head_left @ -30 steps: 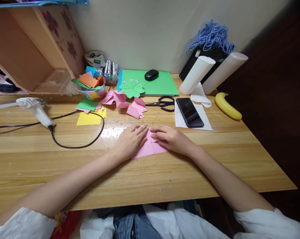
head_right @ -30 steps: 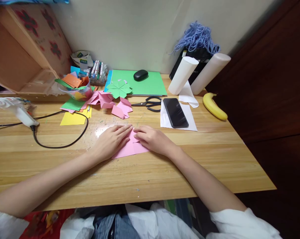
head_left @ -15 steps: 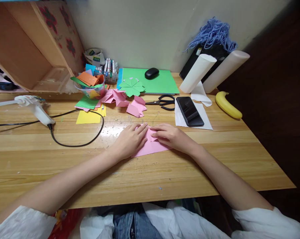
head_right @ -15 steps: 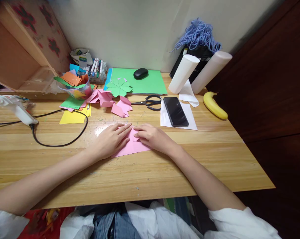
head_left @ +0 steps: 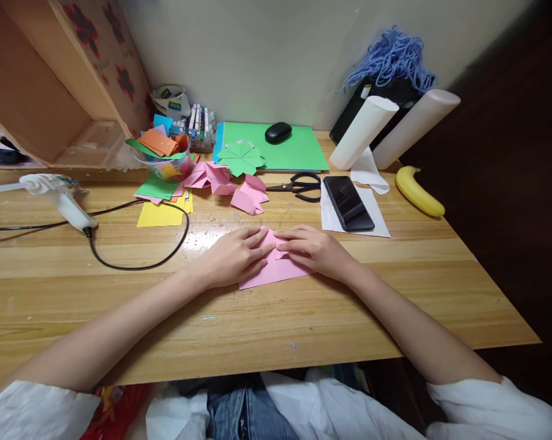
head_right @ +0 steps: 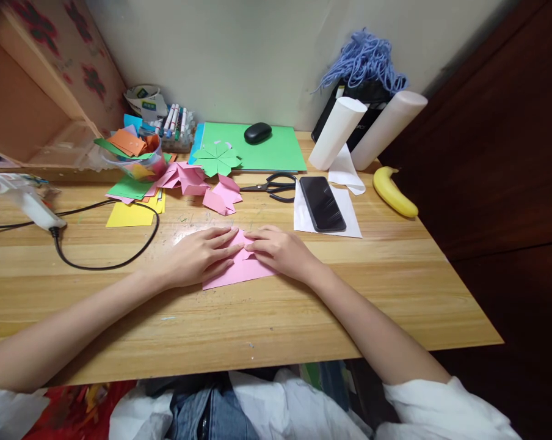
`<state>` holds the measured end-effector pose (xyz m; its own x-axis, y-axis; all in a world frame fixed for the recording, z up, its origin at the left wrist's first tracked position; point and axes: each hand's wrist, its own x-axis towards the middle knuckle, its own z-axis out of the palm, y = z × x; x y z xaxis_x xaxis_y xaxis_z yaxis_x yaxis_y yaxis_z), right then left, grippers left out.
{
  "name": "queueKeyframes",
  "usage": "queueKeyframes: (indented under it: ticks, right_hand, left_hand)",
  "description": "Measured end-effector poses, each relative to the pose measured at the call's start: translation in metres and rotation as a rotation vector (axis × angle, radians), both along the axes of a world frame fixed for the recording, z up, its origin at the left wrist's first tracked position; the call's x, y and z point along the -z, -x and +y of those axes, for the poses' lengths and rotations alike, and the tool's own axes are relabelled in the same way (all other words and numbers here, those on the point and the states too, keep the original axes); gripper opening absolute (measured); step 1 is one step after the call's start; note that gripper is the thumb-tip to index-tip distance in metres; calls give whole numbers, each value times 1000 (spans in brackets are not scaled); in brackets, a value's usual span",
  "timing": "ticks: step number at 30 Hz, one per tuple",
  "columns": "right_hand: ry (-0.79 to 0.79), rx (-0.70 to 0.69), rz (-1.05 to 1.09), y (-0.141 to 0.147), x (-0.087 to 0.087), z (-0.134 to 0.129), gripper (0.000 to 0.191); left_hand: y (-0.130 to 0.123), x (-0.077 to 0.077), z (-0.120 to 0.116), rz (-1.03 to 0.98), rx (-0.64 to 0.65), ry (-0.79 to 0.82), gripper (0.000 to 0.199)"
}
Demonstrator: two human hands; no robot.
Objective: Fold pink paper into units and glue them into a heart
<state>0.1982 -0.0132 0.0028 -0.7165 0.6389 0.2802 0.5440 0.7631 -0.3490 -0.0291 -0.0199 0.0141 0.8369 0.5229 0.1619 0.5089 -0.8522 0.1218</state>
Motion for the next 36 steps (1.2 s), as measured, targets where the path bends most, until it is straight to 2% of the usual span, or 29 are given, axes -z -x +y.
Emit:
queueKeyframes:
  ticks: [6,16,23,27,36]
  right_hand:
    - [53,30,12,0,0,0,22]
    - [184,-25,-67,1,-23,-3,28]
    - [109,20,-167,-5,-27,-2,29]
    - [66,-1,-186,-9,-32,-6,25]
    - [91,-16,-200,-21,-46,-12,26]
  left_hand:
    - [3,1,0,-12,34,3,37]
    - [-4,-5,-8,47,-2,27,33]
    - [-4,-7,-10,84,1,36,38]
    - [-4,-7,-10,53,-2,45,37]
    - [-3,-8,-12,61,3,62,30]
